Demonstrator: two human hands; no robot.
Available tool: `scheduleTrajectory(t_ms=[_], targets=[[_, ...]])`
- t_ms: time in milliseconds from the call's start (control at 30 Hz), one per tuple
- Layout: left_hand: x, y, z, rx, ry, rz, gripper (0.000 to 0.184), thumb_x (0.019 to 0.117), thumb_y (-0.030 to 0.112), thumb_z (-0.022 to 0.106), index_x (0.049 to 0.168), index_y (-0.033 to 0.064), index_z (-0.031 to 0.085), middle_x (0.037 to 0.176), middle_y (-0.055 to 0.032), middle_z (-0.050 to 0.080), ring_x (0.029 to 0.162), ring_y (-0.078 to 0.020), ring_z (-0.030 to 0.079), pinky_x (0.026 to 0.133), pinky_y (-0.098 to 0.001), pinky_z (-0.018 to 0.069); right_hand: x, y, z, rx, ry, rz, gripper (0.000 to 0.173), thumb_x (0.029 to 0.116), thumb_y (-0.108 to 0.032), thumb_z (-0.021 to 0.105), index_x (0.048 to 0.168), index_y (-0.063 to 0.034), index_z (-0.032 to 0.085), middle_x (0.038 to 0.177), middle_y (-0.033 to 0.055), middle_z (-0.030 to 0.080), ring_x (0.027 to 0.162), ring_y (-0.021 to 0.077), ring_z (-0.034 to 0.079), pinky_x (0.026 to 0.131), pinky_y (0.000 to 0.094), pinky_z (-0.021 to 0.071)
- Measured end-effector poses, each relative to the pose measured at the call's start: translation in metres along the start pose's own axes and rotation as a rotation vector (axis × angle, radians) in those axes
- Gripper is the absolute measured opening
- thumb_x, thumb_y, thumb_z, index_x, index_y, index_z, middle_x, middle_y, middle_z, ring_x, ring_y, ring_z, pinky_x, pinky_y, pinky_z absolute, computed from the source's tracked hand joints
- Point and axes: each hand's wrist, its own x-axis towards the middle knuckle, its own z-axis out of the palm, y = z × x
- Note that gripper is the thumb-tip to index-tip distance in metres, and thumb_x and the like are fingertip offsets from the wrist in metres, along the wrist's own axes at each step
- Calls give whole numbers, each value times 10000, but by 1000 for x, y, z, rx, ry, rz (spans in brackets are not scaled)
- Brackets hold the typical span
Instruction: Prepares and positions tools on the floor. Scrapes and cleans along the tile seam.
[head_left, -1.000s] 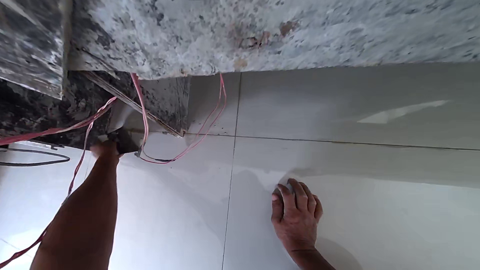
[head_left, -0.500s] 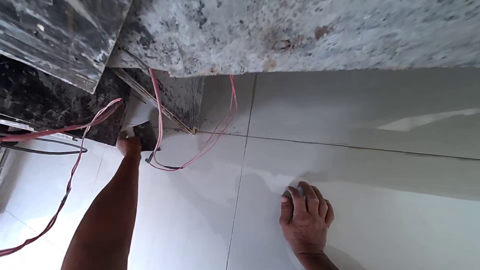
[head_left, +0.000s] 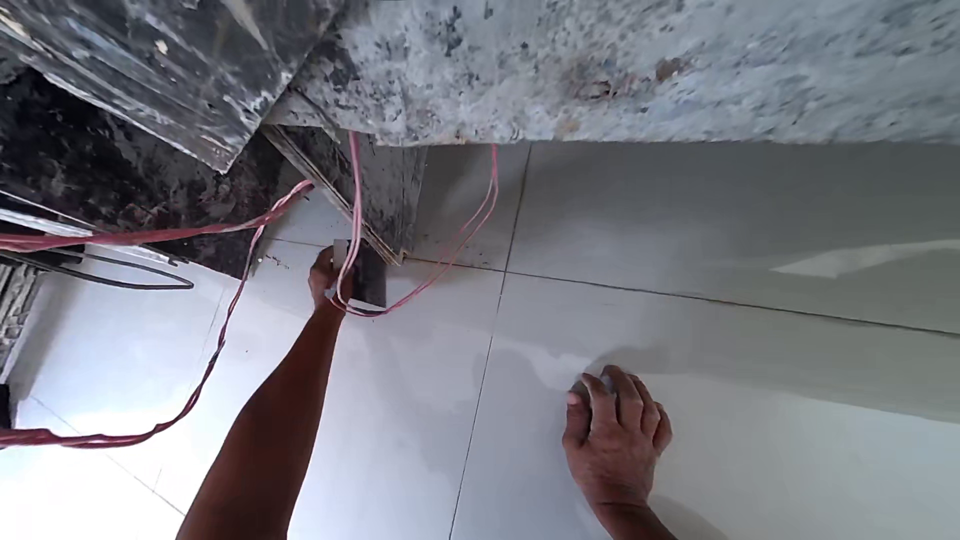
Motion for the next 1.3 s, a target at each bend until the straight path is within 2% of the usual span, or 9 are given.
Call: scheduleTrajectory(t_ms=[200, 400, 567, 667, 800, 1033, 1133, 1233, 1300], targets=[[-1, 8, -25, 75, 209, -286, 470, 938, 105, 642, 1401, 70, 568, 1258, -258, 652, 1165, -429, 633, 946, -645, 506, -2, -1, -1, -12, -4, 3, 511, 1057, -409, 353, 1302, -105, 682, 1458, 193, 564, 1422, 440, 439, 1157, 644, 278], [8, 17, 9, -94, 56, -126, 482, 921, 99, 681, 1389, 69, 568, 1143, -213, 691, 996, -358, 688, 821, -585, 568, 0, -1, 0, -4, -21, 7, 511, 1055, -412, 359, 1309, -104, 678, 1469, 195, 553, 1433, 430, 431, 1165, 649, 267], [-20, -15, -46, -36, 320, -333, 479, 957, 125, 640, 1417, 44, 535, 1258, -261, 645, 1145, -412, 638, 935, -615, 523, -1, 0, -2, 2, -22, 10, 509, 1058, -416, 356, 1314, -117, 679, 1471, 185, 554, 1434, 429, 428, 1164, 649, 270], [-59, -26, -30, -2, 251, -289, 476, 996, 171, 625, 1435, 22, 521, 1278, -279, 636, 1167, -432, 630, 961, -632, 515, 0, -2, -2, 32, -7, -11, 508, 1052, -401, 370, 1303, -89, 682, 1453, 212, 565, 1412, 459, 447, 1148, 670, 281], [-84, -6, -1, -313, 118, -256, 418, 962, 104, 689, 1363, 48, 588, 1167, -192, 696, 978, -305, 694, 803, -531, 585, 1, -1, -4, 28, 4, -3, 516, 1057, -411, 366, 1294, -87, 690, 1446, 224, 567, 1403, 465, 455, 1145, 668, 284], [-65, -70, -84, -460, 586, -629, 580, 1000, 147, 581, 1522, 46, 352, 1394, -276, 512, 1137, -405, 618, 840, -561, 584, 1, -4, -2, 11, 2, -3, 516, 1057, -407, 357, 1291, -90, 690, 1451, 226, 561, 1404, 466, 453, 1143, 662, 289], [-35, -67, -71, -405, 507, -634, 612, 1003, 143, 583, 1538, 7, 320, 1470, -271, 468, 1255, -405, 571, 935, -575, 565, 0, 0, -1, -16, 3, -3, 510, 1053, -397, 361, 1293, -88, 688, 1462, 217, 552, 1414, 454, 444, 1152, 659, 281], [-19, -22, -39, -375, 253, -466, 547, 965, 90, 646, 1465, 39, 433, 1337, -247, 553, 1100, -366, 628, 830, -556, 584, -2, 1, 2, -25, 0, 3, 494, 1050, -387, 365, 1297, -103, 686, 1472, 191, 552, 1425, 433, 438, 1158, 648, 278], [-48, -14, -30, -409, 205, -342, 507, 986, 147, 636, 1451, 53, 456, 1245, -203, 618, 1000, -287, 654, 813, -494, 583, -1, 2, 0, -36, 2, 3, 493, 1051, -386, 364, 1300, -111, 688, 1469, 180, 560, 1415, 432, 453, 1158, 646, 286]])
